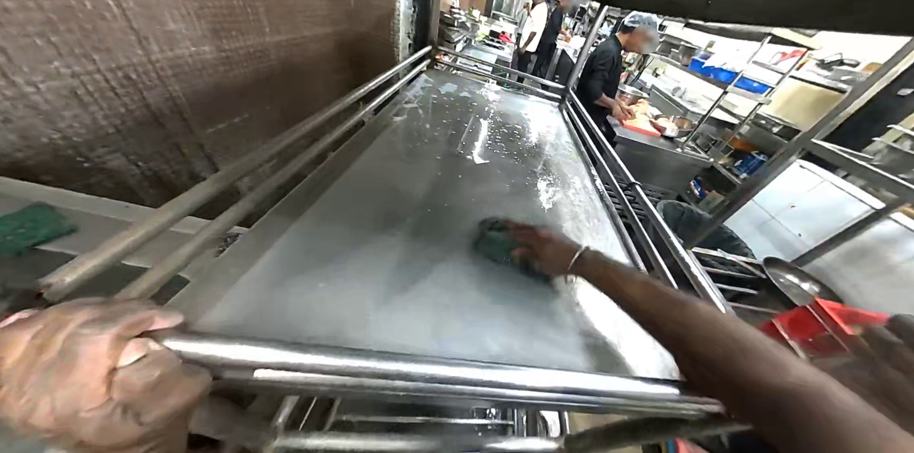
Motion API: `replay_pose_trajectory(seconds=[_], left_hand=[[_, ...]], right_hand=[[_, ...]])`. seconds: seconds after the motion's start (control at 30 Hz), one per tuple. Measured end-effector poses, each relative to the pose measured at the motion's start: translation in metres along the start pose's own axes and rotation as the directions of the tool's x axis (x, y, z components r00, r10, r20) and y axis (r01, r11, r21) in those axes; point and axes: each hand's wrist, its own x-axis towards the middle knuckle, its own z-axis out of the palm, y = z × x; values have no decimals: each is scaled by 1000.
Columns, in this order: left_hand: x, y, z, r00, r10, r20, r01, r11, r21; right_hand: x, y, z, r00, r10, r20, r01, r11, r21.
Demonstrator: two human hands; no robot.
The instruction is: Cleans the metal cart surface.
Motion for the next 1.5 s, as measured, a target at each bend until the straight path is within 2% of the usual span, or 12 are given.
replay_pose_trajectory(seconds=[0.1,0.2,0.37,0.47,0.57,0.73,0.83,0.93,1.03,1.13,1.27,1.5], left_hand=[[3,11,-6,999,10,32,-10,1000,5],[9,4,-10,994,89,64,-91,995,30],[4,-3,-4,995,97,28,-96,995,-9],[-9,-16,-1,998,64,-9,-64,998,-19],[-8,-10,-3,1000,24,6,-23,1000,-21],[-3,-9,-5,999,49,-1,-49,999,-14],[-1,-4,-6,998,64,18,-65,998,12],[8,4,-10,990,134,38,-135,991,25],[13,2,-11,981,188,46,-189,982,7],[15,5,-13,982,183,43,-185,981,51],[3,-12,-8,987,158,-18,-158,987,20],[5,2,-5,997,77,-3,-76,996,41]], right_hand=[[40,90,-20,954,287,-84,-297,943,-150],[65,196,-41,776,585,-234,-628,752,-200],[69,202,-34,721,622,-305,-686,703,-187],[73,120,-11,861,442,-252,-497,839,-223],[57,-20,16,992,-26,-124,7,989,-150],[31,-126,66,805,-593,-6,591,804,-66],[63,-78,49,898,-435,-59,430,899,-79],[114,26,4,998,-18,-65,8,989,-151],[138,147,-24,916,336,-220,-378,907,-187],[128,201,-28,783,527,-329,-595,789,-152],[103,187,-28,707,627,-327,-694,704,-150],[40,76,-20,874,478,-89,-485,868,-107]])
